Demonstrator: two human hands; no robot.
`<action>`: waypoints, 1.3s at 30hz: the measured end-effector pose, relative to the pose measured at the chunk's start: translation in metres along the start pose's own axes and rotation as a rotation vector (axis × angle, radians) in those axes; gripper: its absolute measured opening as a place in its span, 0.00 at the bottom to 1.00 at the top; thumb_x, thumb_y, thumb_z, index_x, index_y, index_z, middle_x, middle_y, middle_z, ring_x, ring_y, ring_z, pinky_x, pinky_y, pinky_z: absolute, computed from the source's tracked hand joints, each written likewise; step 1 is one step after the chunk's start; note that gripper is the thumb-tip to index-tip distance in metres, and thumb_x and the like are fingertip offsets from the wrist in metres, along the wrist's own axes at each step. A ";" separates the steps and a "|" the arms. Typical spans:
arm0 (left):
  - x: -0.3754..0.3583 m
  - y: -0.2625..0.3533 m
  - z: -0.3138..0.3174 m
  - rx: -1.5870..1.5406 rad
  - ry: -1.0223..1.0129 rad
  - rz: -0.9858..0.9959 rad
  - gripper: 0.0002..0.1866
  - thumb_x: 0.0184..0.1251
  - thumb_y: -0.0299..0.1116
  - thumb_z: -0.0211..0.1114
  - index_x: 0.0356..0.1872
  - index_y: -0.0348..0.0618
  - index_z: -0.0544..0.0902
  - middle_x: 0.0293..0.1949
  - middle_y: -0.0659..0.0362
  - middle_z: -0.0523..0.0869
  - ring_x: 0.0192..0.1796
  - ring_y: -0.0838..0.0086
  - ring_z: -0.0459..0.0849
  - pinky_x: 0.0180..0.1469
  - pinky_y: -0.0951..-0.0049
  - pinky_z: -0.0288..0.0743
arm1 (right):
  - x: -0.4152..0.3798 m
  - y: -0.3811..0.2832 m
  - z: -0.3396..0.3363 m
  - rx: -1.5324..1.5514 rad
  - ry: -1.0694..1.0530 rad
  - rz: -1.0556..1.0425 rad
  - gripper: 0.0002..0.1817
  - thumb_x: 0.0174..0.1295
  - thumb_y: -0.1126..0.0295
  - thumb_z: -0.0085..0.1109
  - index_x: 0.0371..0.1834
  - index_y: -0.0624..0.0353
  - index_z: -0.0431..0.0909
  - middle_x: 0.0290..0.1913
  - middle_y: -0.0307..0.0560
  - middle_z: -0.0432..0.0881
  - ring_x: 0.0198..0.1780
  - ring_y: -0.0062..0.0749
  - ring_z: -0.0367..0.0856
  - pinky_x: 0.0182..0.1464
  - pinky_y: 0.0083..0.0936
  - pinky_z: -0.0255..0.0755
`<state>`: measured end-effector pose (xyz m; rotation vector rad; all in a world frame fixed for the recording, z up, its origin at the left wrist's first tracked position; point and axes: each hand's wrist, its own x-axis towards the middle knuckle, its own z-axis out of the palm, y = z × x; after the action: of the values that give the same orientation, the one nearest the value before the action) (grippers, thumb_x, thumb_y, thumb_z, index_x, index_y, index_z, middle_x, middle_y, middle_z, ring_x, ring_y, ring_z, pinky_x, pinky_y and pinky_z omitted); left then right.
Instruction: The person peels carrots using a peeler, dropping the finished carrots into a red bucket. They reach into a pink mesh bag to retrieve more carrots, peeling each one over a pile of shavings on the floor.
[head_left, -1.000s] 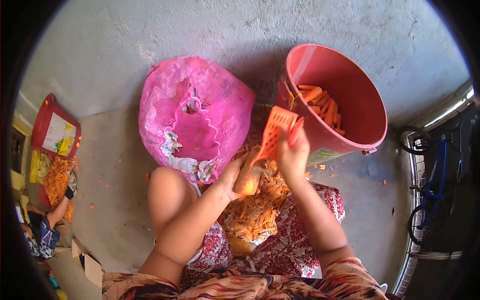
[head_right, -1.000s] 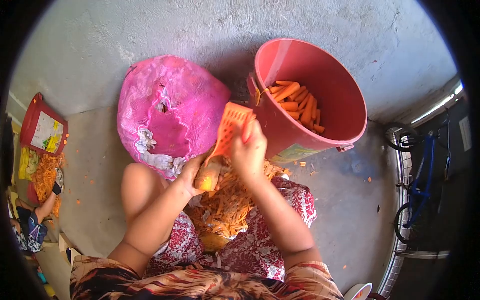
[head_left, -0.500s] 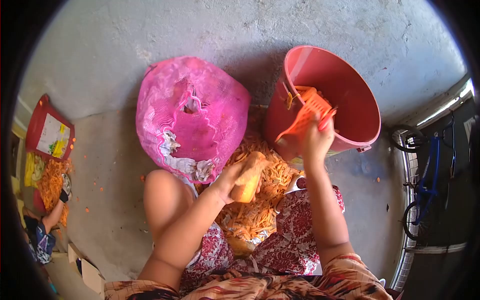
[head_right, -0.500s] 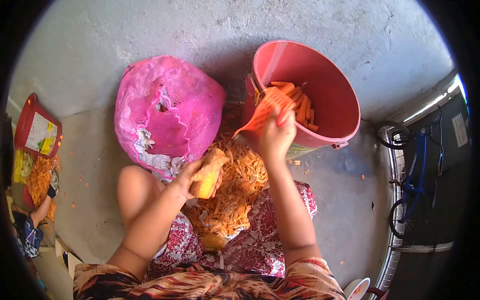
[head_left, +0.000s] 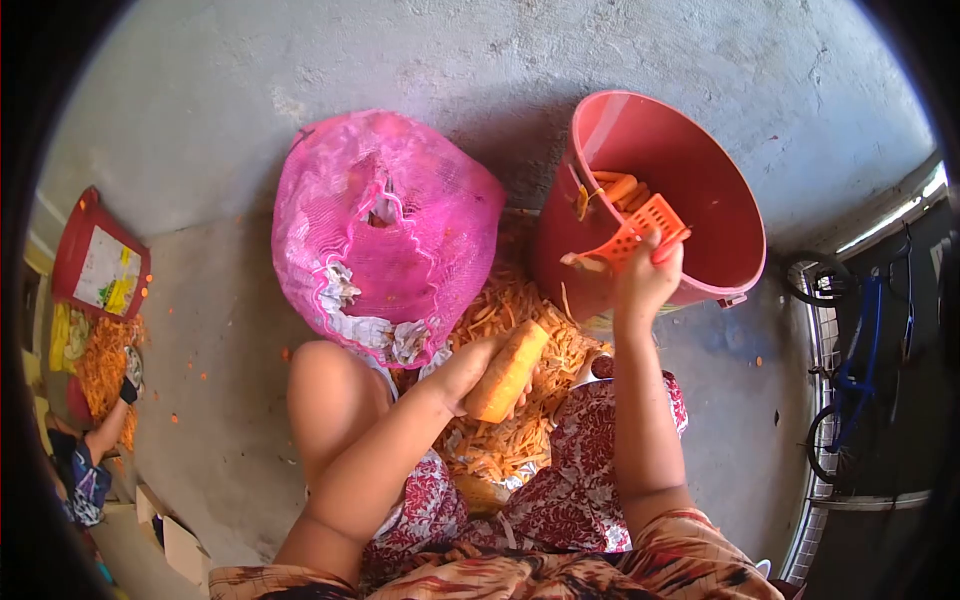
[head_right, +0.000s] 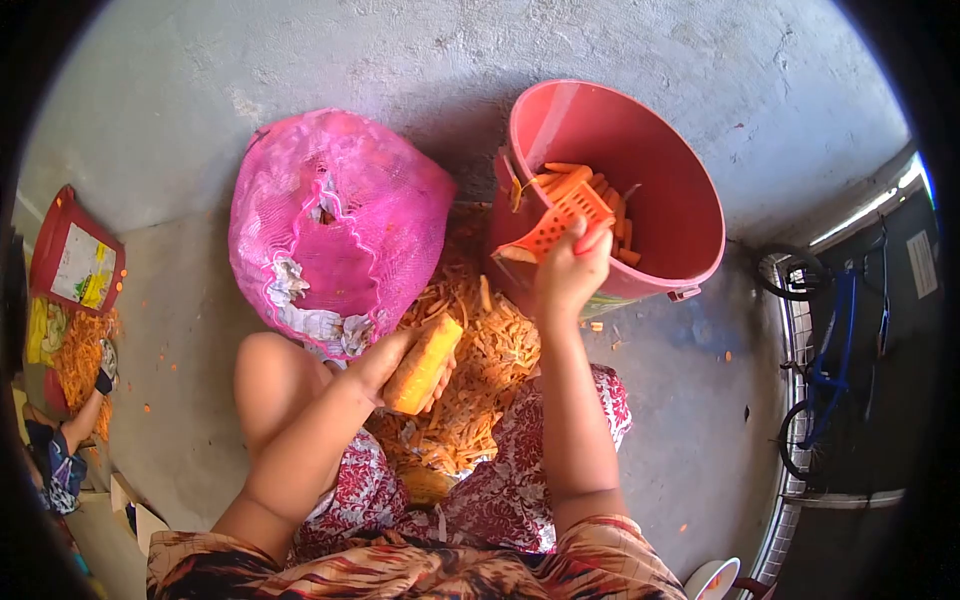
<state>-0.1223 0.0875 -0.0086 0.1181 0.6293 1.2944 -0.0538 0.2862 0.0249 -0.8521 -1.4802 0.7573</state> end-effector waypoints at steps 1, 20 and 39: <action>0.004 -0.003 -0.008 -0.038 0.006 0.025 0.24 0.63 0.50 0.41 0.36 0.36 0.72 0.24 0.53 0.78 0.22 0.68 0.79 0.20 0.70 0.76 | 0.003 -0.007 -0.003 0.018 -0.019 -0.009 0.09 0.58 0.73 0.48 0.22 0.63 0.63 0.19 0.47 0.70 0.20 0.27 0.66 0.24 0.24 0.63; 0.020 0.018 -0.032 0.188 0.462 0.285 0.19 0.62 0.44 0.41 0.35 0.40 0.75 0.24 0.57 0.79 0.26 0.73 0.78 0.29 0.75 0.73 | -0.058 -0.015 -0.040 -0.608 -1.305 -0.243 0.12 0.50 0.64 0.50 0.30 0.63 0.67 0.22 0.58 0.75 0.27 0.52 0.76 0.31 0.42 0.69; 0.008 0.021 -0.037 0.083 0.397 0.318 0.18 0.63 0.46 0.44 0.37 0.40 0.73 0.26 0.57 0.78 0.27 0.72 0.78 0.29 0.72 0.73 | -0.042 0.031 -0.023 -0.620 -0.903 -0.007 0.09 0.50 0.71 0.50 0.26 0.68 0.66 0.24 0.64 0.75 0.29 0.57 0.75 0.32 0.41 0.69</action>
<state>-0.1575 0.0919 -0.0330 0.0285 1.0352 1.6157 -0.0274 0.2659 -0.0215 -1.0078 -2.6089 0.7152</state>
